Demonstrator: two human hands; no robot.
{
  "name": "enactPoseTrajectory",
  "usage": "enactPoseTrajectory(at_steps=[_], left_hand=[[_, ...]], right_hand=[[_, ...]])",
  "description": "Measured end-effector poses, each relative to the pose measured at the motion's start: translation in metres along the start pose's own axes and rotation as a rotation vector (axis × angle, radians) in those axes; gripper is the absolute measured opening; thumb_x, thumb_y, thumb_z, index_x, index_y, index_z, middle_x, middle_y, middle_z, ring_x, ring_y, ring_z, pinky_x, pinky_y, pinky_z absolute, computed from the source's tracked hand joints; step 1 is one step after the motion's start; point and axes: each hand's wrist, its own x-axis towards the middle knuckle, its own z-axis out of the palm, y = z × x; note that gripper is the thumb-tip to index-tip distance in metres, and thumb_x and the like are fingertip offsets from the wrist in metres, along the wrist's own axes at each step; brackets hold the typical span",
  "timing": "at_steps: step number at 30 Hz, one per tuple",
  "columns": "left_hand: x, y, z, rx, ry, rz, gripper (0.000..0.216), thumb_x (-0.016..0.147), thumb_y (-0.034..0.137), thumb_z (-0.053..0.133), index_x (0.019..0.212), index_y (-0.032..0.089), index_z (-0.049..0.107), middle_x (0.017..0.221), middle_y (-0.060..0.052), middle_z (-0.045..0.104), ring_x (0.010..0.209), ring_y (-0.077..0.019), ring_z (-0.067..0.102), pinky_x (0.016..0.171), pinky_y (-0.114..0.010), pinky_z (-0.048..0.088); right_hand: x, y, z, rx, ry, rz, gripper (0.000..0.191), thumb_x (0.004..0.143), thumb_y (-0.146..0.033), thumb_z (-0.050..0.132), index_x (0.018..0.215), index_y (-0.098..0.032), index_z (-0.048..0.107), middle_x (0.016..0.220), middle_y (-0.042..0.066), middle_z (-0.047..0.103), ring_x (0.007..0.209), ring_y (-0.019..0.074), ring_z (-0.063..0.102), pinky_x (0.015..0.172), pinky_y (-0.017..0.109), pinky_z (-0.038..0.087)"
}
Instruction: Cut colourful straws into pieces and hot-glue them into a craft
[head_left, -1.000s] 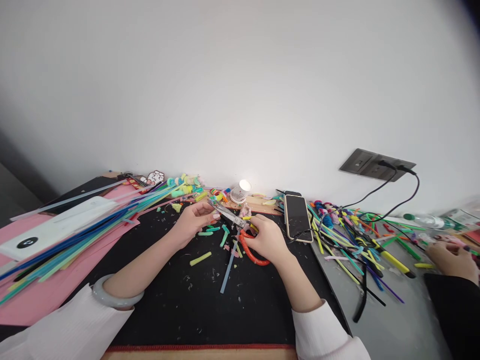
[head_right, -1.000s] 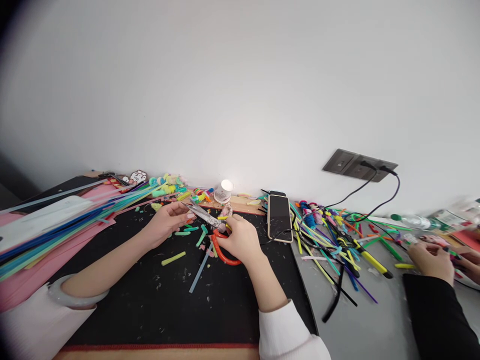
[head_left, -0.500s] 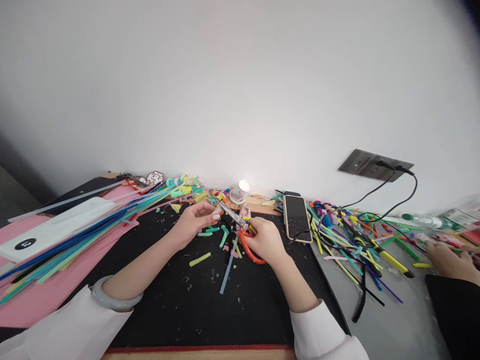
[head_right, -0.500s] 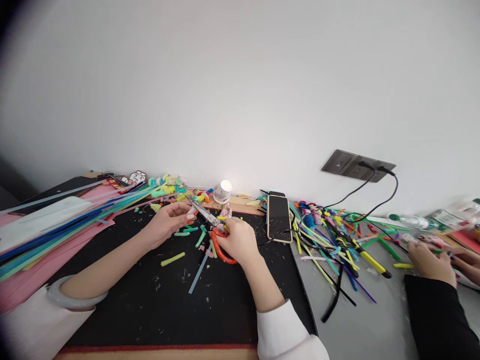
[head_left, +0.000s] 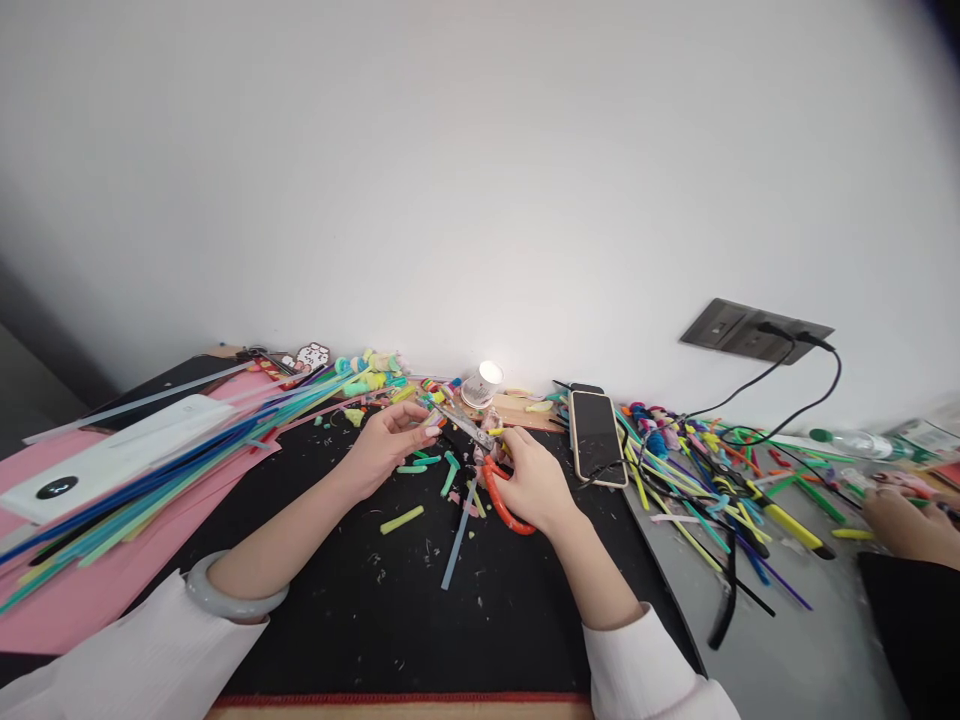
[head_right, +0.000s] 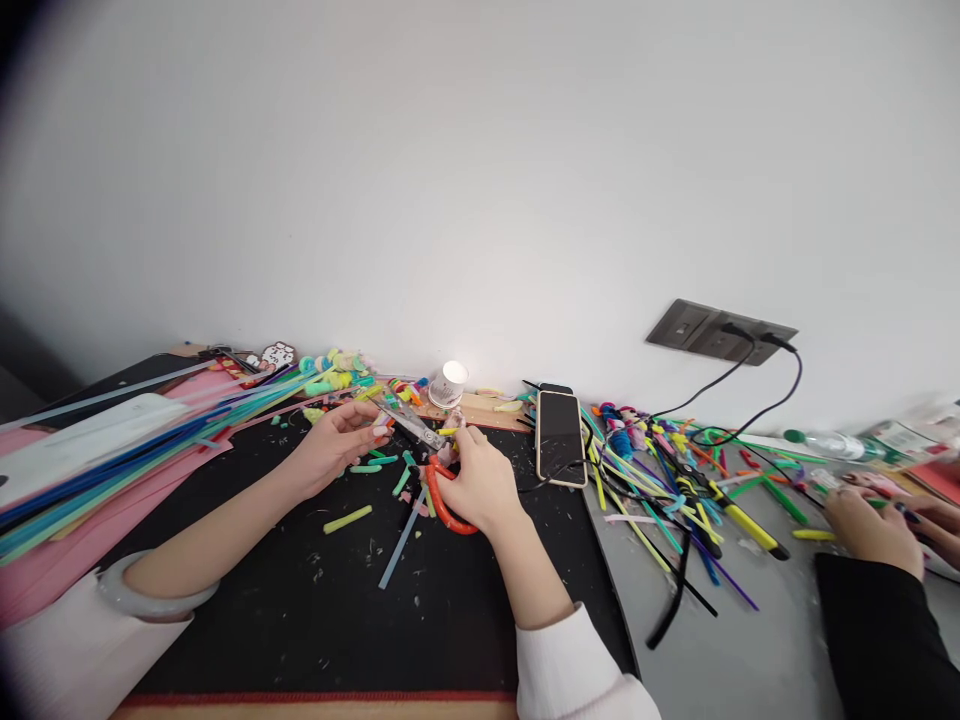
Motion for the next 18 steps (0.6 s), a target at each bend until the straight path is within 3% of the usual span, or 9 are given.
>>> enactPoseTrajectory(at_steps=[18], left_hand=[[-0.0013,0.0002,0.0003,0.024,-0.010,-0.011,0.038,0.056,0.040,0.089,0.078,0.019,0.066,0.082,0.000,0.069,0.081,-0.0184,0.067,0.086,-0.039,0.056]], right_hand=[[0.0000,-0.0009,0.0009,-0.026,-0.042,-0.010,0.018,0.079,-0.034,0.064,0.077,-0.021,0.052,0.083,-0.001,0.056,0.070,0.0140,0.051,0.063,0.024,0.033]])
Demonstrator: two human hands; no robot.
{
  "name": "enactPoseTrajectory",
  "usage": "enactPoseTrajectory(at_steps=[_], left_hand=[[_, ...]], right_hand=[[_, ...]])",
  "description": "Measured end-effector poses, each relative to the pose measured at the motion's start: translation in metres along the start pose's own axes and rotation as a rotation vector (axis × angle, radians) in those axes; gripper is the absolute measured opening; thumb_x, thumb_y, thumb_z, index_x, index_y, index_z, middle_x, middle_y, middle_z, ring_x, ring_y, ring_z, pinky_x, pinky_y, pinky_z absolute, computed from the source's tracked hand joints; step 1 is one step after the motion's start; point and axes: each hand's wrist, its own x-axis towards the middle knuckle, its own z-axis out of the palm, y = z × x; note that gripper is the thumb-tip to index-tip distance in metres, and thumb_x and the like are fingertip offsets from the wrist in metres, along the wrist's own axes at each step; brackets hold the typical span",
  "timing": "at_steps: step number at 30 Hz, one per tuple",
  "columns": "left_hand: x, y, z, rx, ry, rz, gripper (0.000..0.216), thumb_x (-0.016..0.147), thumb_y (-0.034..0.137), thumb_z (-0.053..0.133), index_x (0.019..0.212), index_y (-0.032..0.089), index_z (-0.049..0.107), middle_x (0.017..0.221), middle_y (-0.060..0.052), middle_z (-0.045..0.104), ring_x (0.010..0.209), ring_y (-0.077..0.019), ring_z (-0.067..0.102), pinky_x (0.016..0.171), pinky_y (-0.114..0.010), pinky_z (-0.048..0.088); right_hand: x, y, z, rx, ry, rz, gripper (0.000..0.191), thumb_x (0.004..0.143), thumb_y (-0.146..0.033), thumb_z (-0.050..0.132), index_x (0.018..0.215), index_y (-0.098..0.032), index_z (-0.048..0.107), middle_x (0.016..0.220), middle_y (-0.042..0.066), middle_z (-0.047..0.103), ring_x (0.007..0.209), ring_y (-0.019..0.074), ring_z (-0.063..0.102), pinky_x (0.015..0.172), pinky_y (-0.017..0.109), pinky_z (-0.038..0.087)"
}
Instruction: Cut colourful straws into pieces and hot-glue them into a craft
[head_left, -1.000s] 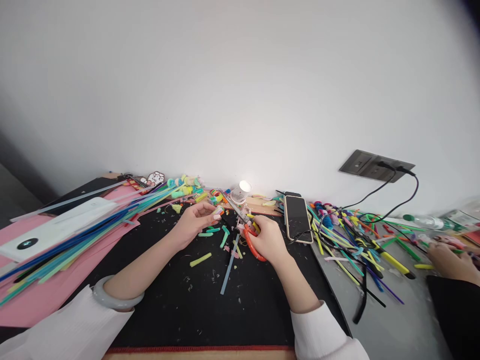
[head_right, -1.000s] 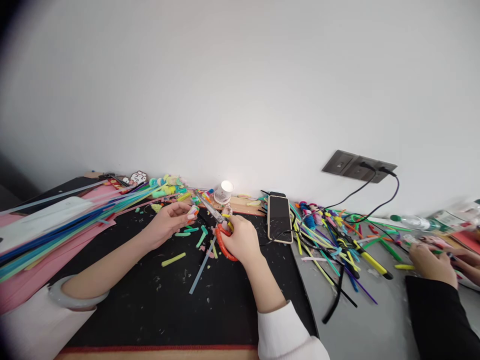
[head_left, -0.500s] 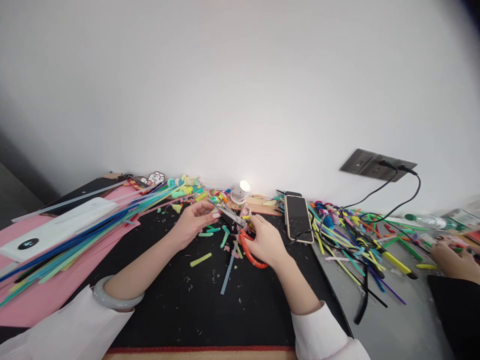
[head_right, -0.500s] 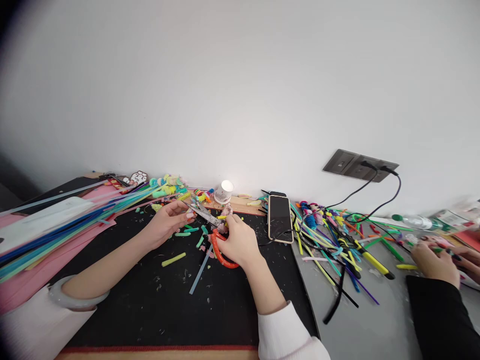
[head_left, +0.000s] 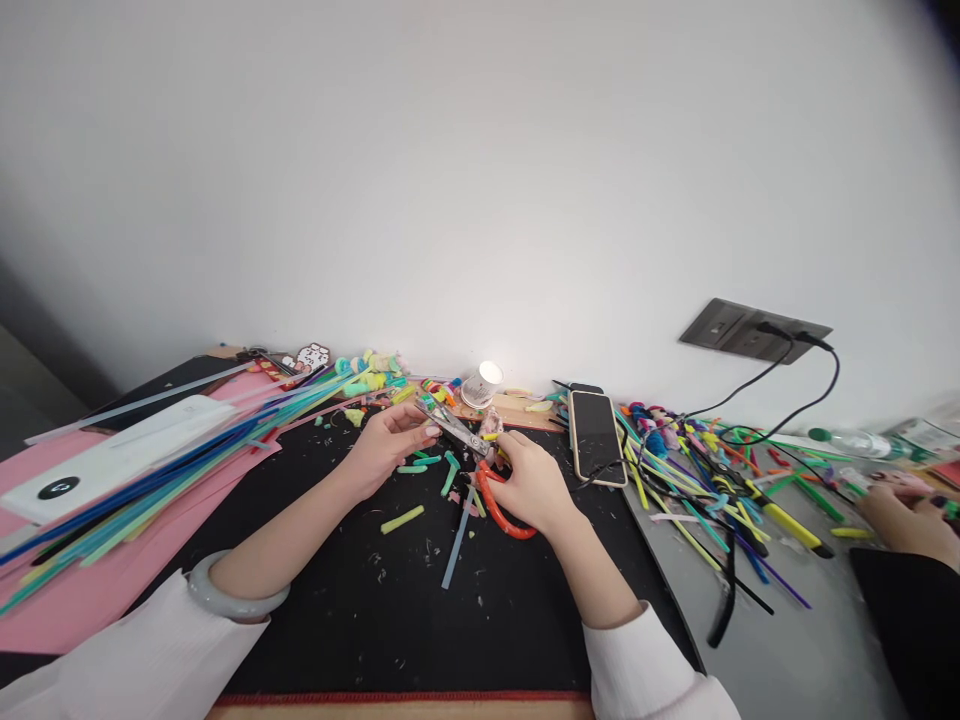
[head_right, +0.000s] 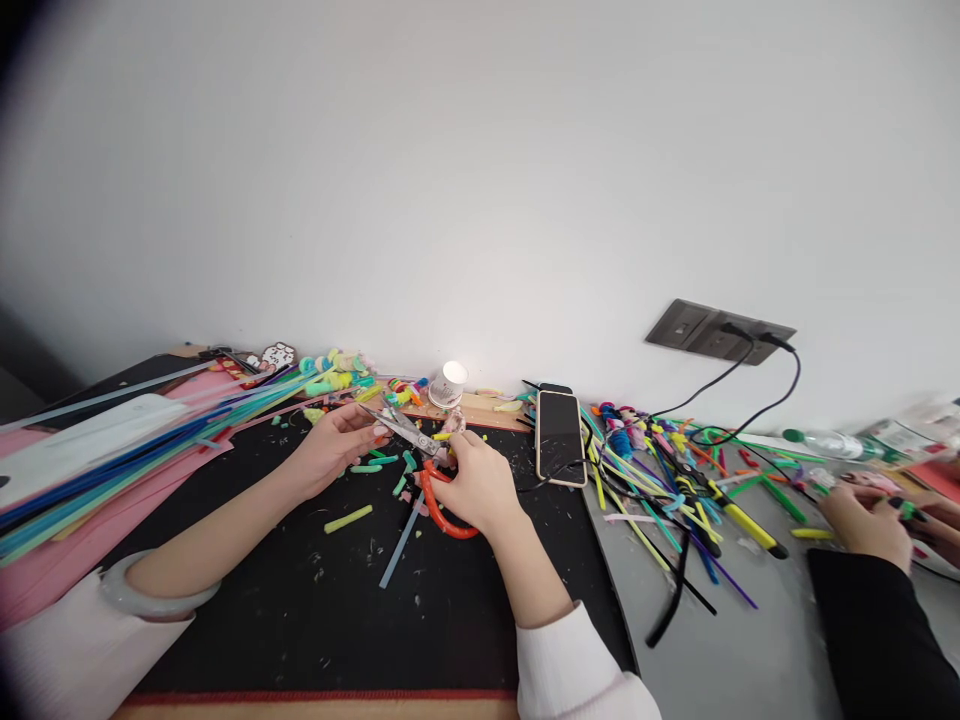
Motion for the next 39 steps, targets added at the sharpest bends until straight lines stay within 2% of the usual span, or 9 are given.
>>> enactPoseTrajectory(at_steps=[9,23,39], left_hand=[[-0.0002,0.0004,-0.0002,0.005,-0.017,0.002,0.037,0.058,0.041,0.089,0.080,0.019,0.067,0.085,-0.001,0.069,0.084,-0.0187,0.067,0.086,-0.038,0.055],[0.0001,0.0017,0.0010,-0.001,0.021,-0.022,0.040,0.053,0.040,0.091,0.075,0.018,0.065,0.079,0.000,0.068,0.076,-0.0163,0.066,0.081,-0.035,0.055],[0.0029,-0.0037,-0.0042,0.035,0.011,-0.017,0.036,0.058,0.040,0.089,0.077,0.020,0.067,0.079,0.001,0.068,0.074,-0.0164,0.067,0.082,-0.037,0.056]], right_hand=[[-0.0003,-0.0016,-0.0013,-0.028,0.018,-0.011,0.018,0.078,-0.035,0.065,0.080,-0.020,0.056,0.083,0.001,0.058,0.071,0.0146,0.053,0.061,0.024,0.033],[0.0015,-0.0004,0.0010,-0.062,0.018,-0.005,0.015,0.078,-0.032,0.065,0.076,-0.020,0.056,0.080,0.001,0.058,0.071,0.0147,0.053,0.061,0.024,0.031],[0.0015,0.0040,0.0051,-0.109,0.034,-0.014,0.018,0.079,-0.033,0.064,0.071,-0.020,0.056,0.075,0.002,0.060,0.067,0.0148,0.053,0.060,0.025,0.030]])
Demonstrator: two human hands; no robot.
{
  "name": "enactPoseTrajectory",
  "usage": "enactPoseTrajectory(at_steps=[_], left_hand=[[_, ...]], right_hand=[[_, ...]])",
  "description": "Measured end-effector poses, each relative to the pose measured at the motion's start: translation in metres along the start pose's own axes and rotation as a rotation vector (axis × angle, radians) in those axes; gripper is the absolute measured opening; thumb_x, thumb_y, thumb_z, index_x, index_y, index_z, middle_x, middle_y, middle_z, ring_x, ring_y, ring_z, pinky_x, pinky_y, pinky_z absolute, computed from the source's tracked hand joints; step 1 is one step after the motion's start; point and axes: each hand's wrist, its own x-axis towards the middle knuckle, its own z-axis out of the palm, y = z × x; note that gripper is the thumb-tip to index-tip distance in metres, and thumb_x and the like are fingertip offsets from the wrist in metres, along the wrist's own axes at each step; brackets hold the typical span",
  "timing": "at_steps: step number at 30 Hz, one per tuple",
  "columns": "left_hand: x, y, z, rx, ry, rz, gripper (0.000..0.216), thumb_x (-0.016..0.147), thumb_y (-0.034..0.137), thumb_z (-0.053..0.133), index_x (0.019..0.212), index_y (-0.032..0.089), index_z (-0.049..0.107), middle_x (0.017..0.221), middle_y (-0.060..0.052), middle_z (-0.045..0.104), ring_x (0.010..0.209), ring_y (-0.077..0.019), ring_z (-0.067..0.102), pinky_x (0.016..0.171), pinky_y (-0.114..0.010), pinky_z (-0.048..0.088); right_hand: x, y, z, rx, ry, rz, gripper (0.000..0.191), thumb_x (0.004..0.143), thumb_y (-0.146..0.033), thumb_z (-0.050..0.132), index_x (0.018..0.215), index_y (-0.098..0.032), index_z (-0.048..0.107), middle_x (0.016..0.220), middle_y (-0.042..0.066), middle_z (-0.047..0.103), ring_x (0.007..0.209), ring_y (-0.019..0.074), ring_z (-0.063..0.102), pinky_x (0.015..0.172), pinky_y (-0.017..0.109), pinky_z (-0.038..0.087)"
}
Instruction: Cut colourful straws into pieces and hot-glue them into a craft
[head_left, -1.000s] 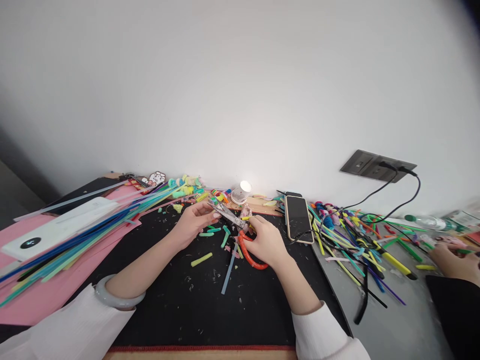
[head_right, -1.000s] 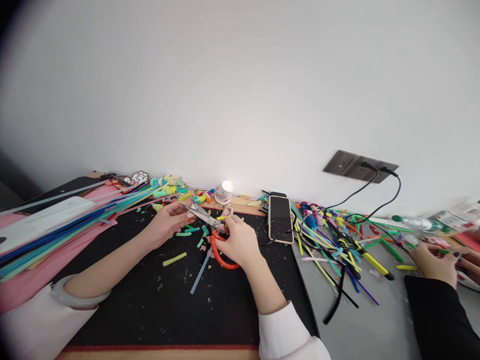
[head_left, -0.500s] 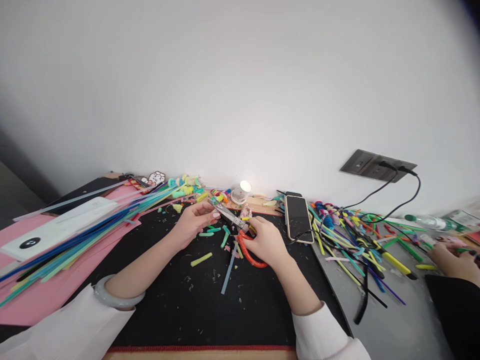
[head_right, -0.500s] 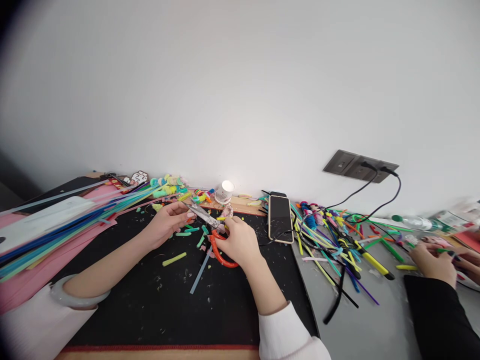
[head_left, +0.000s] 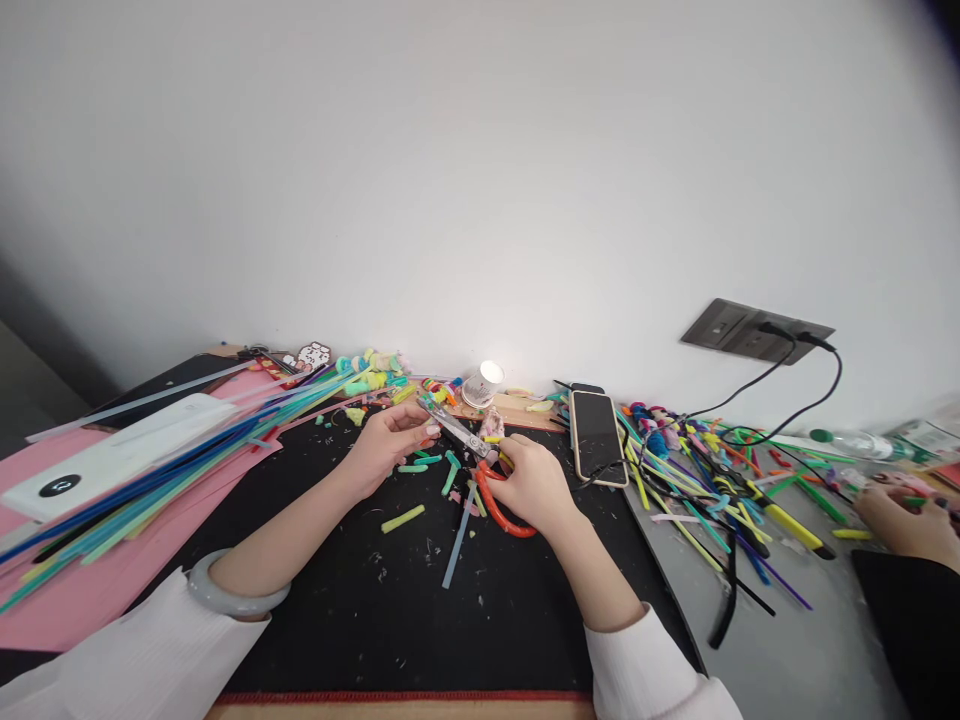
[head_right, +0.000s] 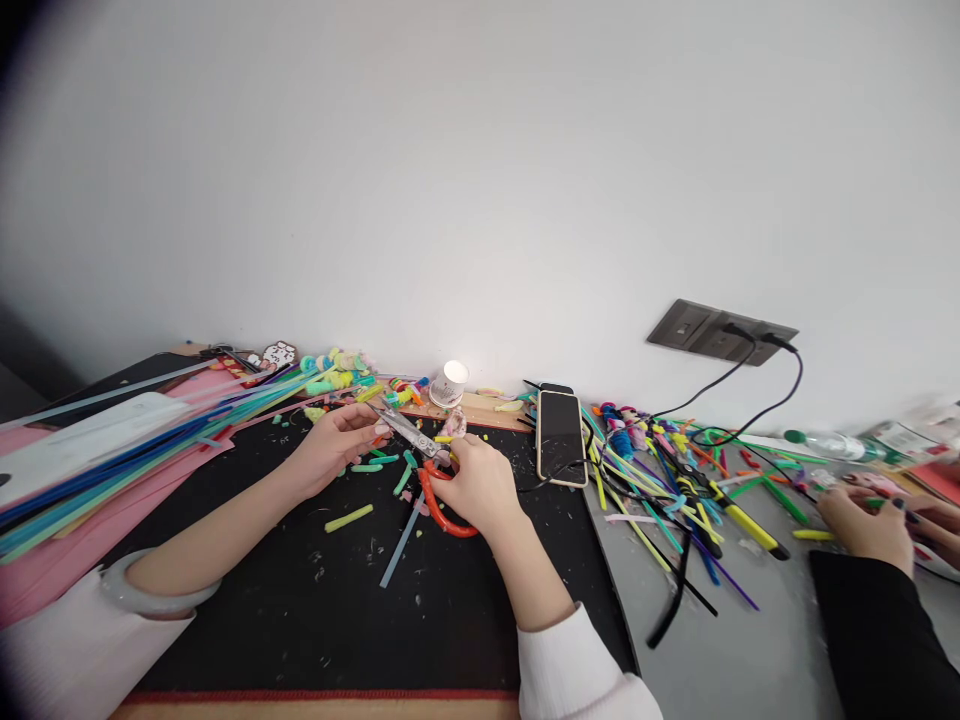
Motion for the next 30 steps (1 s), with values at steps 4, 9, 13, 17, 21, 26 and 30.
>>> enactPoseTrajectory(at_steps=[4,9,13,17,21,26,30], left_hand=[[0.001,-0.002,-0.002,0.002,-0.009,0.006,0.035,0.060,0.039,0.089,0.078,0.019,0.067,0.080,0.000,0.068,0.075,-0.0164,0.067,0.082,-0.036,0.056],[-0.001,0.002,0.000,0.020,0.001,-0.003,0.037,0.058,0.041,0.089,0.076,0.019,0.067,0.079,0.000,0.068,0.074,-0.0176,0.067,0.082,-0.038,0.056],[-0.002,0.004,0.002,-0.002,0.008,-0.009,0.038,0.056,0.041,0.090,0.077,0.019,0.068,0.078,0.000,0.068,0.073,-0.0164,0.067,0.081,-0.036,0.056],[-0.002,0.004,0.002,0.008,0.014,-0.008,0.041,0.056,0.043,0.089,0.081,0.019,0.068,0.078,0.000,0.069,0.073,-0.0175,0.068,0.081,-0.037,0.056],[-0.004,0.006,0.003,0.051,0.043,-0.006,0.043,0.058,0.047,0.087,0.085,0.019,0.068,0.084,-0.003,0.072,0.076,-0.0190,0.070,0.078,-0.036,0.057],[-0.006,0.010,0.006,0.071,0.118,-0.005,0.051,0.060,0.053,0.084,0.096,0.020,0.068,0.106,-0.007,0.072,0.073,-0.0181,0.071,0.060,-0.027,0.056],[-0.007,0.014,0.007,0.071,0.200,0.027,0.053,0.059,0.055,0.083,0.096,0.020,0.070,0.098,-0.006,0.074,0.068,-0.0177,0.069,0.049,-0.024,0.052]], right_hand=[[-0.001,0.000,0.000,-0.014,-0.005,0.002,0.019,0.079,-0.034,0.064,0.069,-0.020,0.055,0.073,0.002,0.059,0.066,0.0147,0.052,0.059,0.025,0.028],[-0.001,-0.003,-0.003,-0.032,-0.012,0.020,0.020,0.078,-0.034,0.063,0.068,-0.020,0.055,0.071,0.002,0.060,0.064,0.0144,0.051,0.058,0.025,0.027],[-0.001,-0.004,-0.003,-0.045,-0.010,0.034,0.021,0.078,-0.032,0.064,0.065,-0.020,0.053,0.070,0.002,0.060,0.062,0.0143,0.050,0.057,0.026,0.025],[0.000,-0.005,-0.001,-0.038,-0.002,0.043,0.023,0.078,-0.030,0.063,0.061,-0.019,0.051,0.065,0.001,0.057,0.060,0.0136,0.047,0.055,0.026,0.024],[0.001,-0.003,0.000,0.027,0.073,0.085,0.024,0.081,-0.029,0.060,0.062,-0.019,0.050,0.065,0.000,0.055,0.059,0.0125,0.043,0.055,0.025,0.024],[0.003,0.001,-0.001,0.112,0.161,0.189,0.031,0.081,-0.035,0.058,0.059,-0.021,0.041,0.060,-0.002,0.048,0.054,0.0116,0.036,0.054,0.025,0.024],[0.003,0.002,0.002,0.177,0.182,0.243,0.032,0.081,-0.040,0.057,0.060,-0.022,0.041,0.058,-0.002,0.048,0.054,0.0121,0.036,0.054,0.025,0.026]])
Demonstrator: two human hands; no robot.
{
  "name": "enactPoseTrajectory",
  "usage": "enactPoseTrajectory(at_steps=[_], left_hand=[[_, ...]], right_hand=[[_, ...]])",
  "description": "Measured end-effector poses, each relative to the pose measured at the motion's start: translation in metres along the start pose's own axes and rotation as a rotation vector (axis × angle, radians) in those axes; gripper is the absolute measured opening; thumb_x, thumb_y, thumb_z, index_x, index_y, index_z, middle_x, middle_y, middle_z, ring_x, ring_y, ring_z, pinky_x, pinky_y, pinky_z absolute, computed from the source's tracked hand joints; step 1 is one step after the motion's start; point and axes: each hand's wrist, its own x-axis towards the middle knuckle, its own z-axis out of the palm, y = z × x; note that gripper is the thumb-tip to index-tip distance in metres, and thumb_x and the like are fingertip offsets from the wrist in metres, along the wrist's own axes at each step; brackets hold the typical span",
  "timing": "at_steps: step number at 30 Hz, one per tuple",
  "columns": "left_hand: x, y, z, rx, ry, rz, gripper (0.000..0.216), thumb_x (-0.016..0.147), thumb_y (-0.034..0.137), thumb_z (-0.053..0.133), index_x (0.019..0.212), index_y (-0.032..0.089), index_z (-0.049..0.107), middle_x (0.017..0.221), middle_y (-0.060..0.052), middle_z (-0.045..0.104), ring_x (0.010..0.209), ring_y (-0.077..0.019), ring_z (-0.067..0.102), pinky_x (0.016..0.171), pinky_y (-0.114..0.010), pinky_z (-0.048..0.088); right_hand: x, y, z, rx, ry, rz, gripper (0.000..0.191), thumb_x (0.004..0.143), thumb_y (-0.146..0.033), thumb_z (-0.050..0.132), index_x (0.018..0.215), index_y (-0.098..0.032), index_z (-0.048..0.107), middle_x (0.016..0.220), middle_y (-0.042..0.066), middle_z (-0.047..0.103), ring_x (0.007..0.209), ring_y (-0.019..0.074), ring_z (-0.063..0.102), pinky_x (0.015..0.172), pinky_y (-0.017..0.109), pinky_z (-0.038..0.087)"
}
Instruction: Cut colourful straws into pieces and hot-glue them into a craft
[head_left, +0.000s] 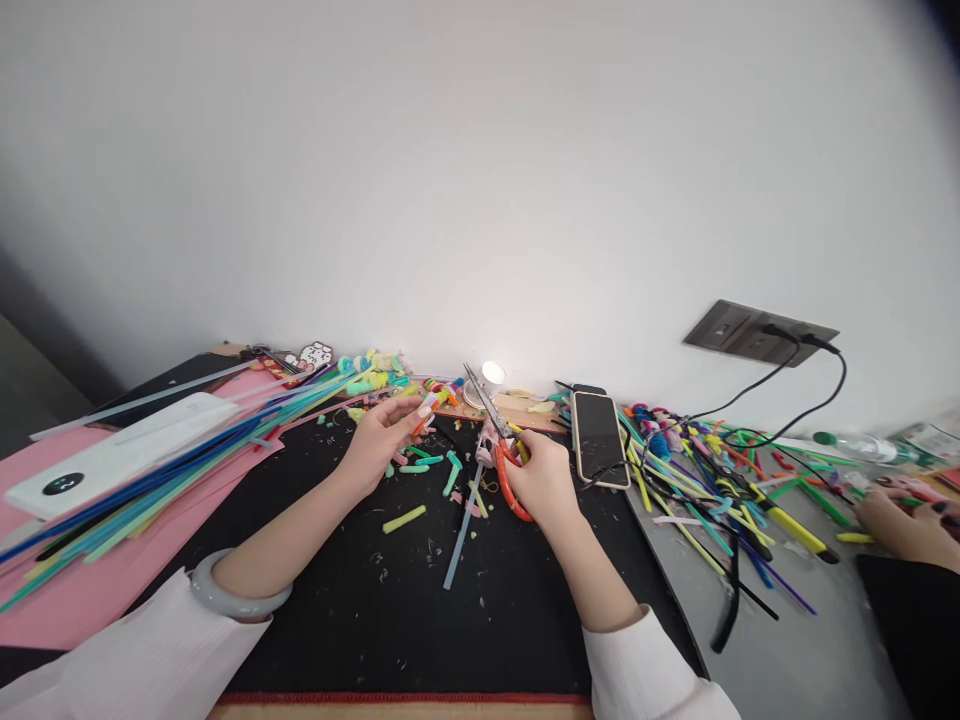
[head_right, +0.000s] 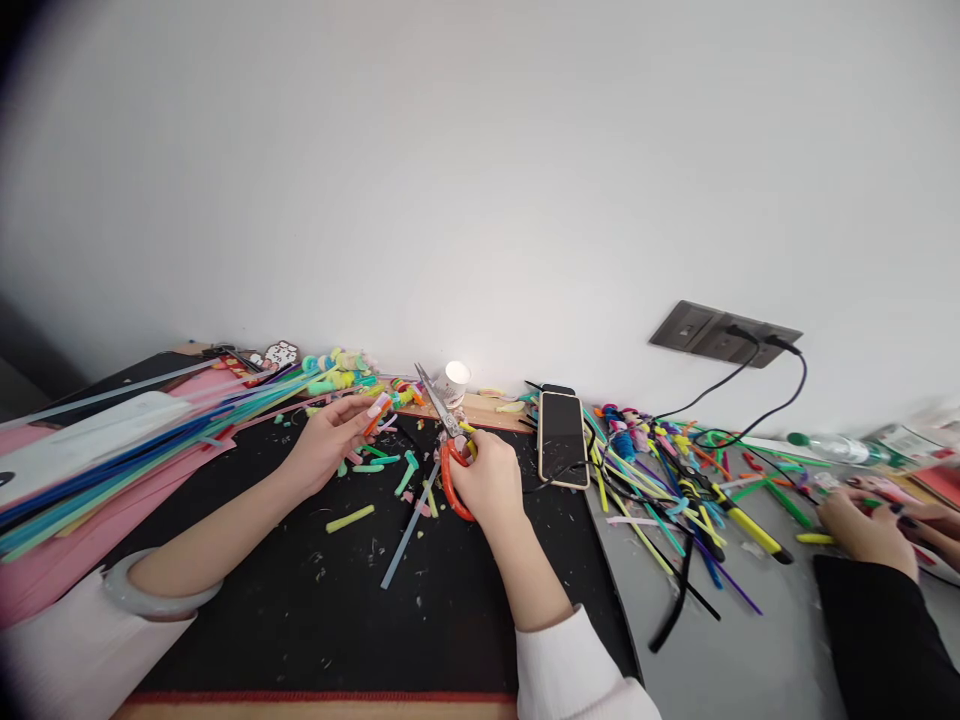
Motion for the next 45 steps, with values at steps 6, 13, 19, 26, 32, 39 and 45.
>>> enactPoseTrajectory(at_steps=[6,13,19,26,32,39,45], left_hand=[[0.002,0.000,-0.003,-0.032,0.047,0.008,0.048,0.062,0.048,0.082,0.098,0.019,0.071,0.104,-0.009,0.072,0.073,-0.0188,0.068,0.043,-0.023,0.051],[0.002,-0.002,-0.004,0.097,0.041,0.036,0.044,0.068,0.042,0.075,0.105,0.020,0.067,0.122,-0.010,0.066,0.081,-0.0226,0.070,0.034,-0.019,0.047],[0.001,-0.002,-0.002,0.087,0.028,0.035,0.045,0.065,0.044,0.077,0.098,0.020,0.060,0.117,-0.012,0.067,0.097,-0.0305,0.070,0.032,-0.017,0.046],[0.000,-0.003,0.002,0.001,0.010,0.022,0.044,0.064,0.047,0.080,0.089,0.020,0.056,0.114,-0.011,0.070,0.095,-0.0299,0.073,0.032,-0.014,0.041],[-0.004,-0.003,0.004,0.104,0.014,0.055,0.044,0.065,0.050,0.079,0.085,0.021,0.054,0.097,-0.008,0.075,0.094,-0.0307,0.073,0.031,-0.014,0.037],[-0.003,-0.004,0.004,0.197,0.058,0.113,0.048,0.060,0.055,0.080,0.080,0.020,0.053,0.073,-0.003,0.069,0.078,-0.0259,0.072,0.034,-0.017,0.040],[-0.002,-0.008,0.002,0.232,0.053,0.149,0.045,0.064,0.055,0.078,0.076,0.020,0.052,0.064,0.003,0.059,0.058,-0.0151,0.059,0.034,-0.017,0.041]], right_hand=[[0.000,0.000,0.005,0.016,-0.021,0.035,0.032,0.080,-0.040,0.057,0.059,-0.022,0.041,0.058,-0.002,0.050,0.052,0.0121,0.037,0.052,0.025,0.026],[0.000,0.001,0.007,0.028,0.009,-0.005,0.023,0.078,-0.036,0.058,0.064,-0.021,0.047,0.063,-0.001,0.053,0.056,0.0130,0.042,0.056,0.025,0.030],[-0.001,0.003,0.008,0.046,-0.038,-0.020,0.027,0.081,-0.039,0.055,0.065,-0.023,0.040,0.061,-0.003,0.050,0.055,0.0127,0.041,0.054,0.025,0.029],[-0.008,-0.010,0.003,-0.027,-0.138,-0.026,0.027,0.081,-0.046,0.058,0.087,-0.022,0.046,0.089,0.003,0.061,0.078,0.0191,0.059,0.060,0.025,0.034],[-0.009,-0.015,0.000,-0.145,-0.178,-0.064,0.019,0.085,-0.039,0.057,0.090,-0.022,0.056,0.090,0.004,0.065,0.079,0.0191,0.061,0.059,0.026,0.031],[-0.011,-0.016,0.003,-0.179,-0.202,-0.081,0.020,0.082,-0.040,0.061,0.084,-0.021,0.056,0.084,0.004,0.066,0.072,0.0182,0.060,0.056,0.026,0.026],[-0.011,-0.014,0.006,-0.165,-0.185,-0.099,0.020,0.081,-0.040,0.063,0.079,-0.021,0.055,0.077,0.003,0.064,0.068,0.0165,0.057,0.055,0.025,0.024]])
